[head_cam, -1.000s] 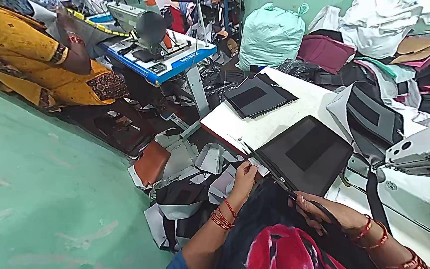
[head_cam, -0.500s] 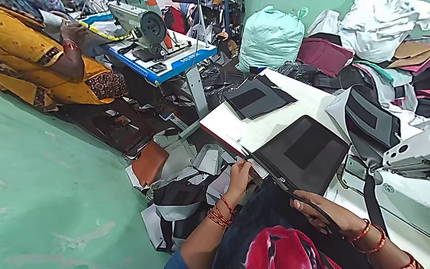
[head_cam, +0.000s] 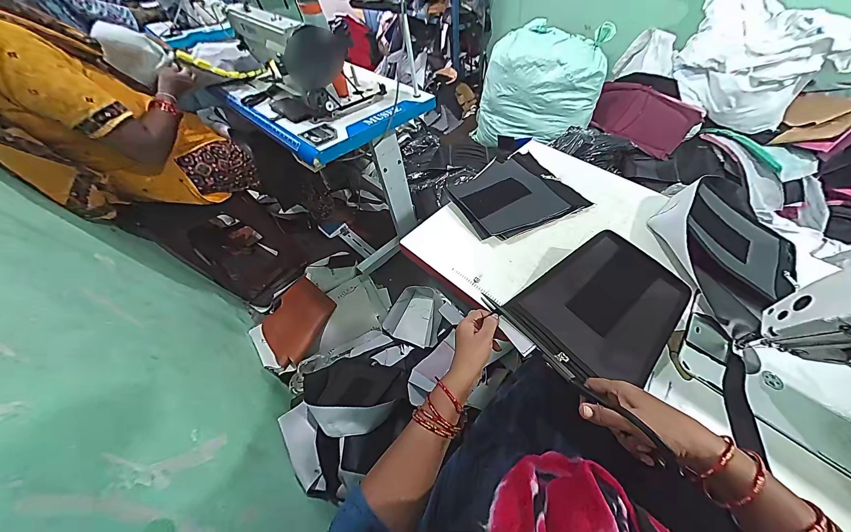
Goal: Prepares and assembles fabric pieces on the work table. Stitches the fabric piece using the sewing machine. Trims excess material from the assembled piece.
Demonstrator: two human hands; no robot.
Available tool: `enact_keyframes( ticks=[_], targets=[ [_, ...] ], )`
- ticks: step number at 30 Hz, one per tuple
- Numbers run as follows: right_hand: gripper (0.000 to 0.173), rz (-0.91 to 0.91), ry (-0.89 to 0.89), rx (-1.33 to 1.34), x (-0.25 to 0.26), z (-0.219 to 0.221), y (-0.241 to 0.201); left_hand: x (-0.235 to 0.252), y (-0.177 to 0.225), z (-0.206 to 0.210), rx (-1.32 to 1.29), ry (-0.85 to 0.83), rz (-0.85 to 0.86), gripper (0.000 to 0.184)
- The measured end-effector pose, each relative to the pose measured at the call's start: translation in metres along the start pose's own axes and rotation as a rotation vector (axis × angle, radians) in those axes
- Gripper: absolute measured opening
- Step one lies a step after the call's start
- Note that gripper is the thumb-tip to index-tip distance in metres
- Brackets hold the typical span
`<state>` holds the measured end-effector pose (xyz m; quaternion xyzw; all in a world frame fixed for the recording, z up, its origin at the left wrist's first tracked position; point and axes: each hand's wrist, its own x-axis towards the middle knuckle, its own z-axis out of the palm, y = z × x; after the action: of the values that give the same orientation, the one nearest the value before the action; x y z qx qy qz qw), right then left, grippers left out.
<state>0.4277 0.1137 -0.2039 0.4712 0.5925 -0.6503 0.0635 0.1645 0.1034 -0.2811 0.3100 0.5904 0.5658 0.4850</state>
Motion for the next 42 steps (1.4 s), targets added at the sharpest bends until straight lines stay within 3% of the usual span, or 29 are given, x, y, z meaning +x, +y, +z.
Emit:
enact_keyframes(
  ticks=[7,12,22,25,27,30,33,38,42],
  targets=[
    [0.052,0.011,-0.11,-0.079,0.002,-0.004,-0.016,-0.008,0.008,0.006,-0.091,-0.05,-0.039,0.018],
    [0.051,0.02,-0.18,-0.086,0.019,0.001,-0.035,-0.012,0.011,0.008,-0.139,-0.063,-0.02,0.019],
    [0.04,-0.116,-0.005,-0.096,0.027,0.009,-0.018,-0.006,0.003,0.006,-0.191,-0.037,-0.037,0.022],
    [0.045,-0.152,0.031,-0.111,0.01,0.014,-0.007,-0.012,0.0,0.002,-0.101,-0.018,0.056,0.025],
    [0.054,-0.197,0.064,-0.096,-0.011,0.017,0.013,-0.015,-0.009,-0.009,0.129,-0.015,0.216,0.021],
    [0.073,-0.277,0.193,-0.086,-0.053,0.017,0.062,-0.018,-0.024,-0.02,0.349,-0.065,0.32,0.033],
    [0.083,-0.27,0.35,-0.071,-0.106,0.011,0.112,-0.031,-0.026,-0.005,0.287,-0.155,0.207,0.027],
    [0.065,-0.027,0.698,0.083,-0.196,0.016,0.181,-0.06,-0.026,0.052,0.096,-0.415,-0.062,0.033],
    [0.049,0.208,1.032,0.023,-0.221,0.01,0.221,-0.074,-0.024,0.085,0.062,-0.304,-0.111,0.034]
  ],
)
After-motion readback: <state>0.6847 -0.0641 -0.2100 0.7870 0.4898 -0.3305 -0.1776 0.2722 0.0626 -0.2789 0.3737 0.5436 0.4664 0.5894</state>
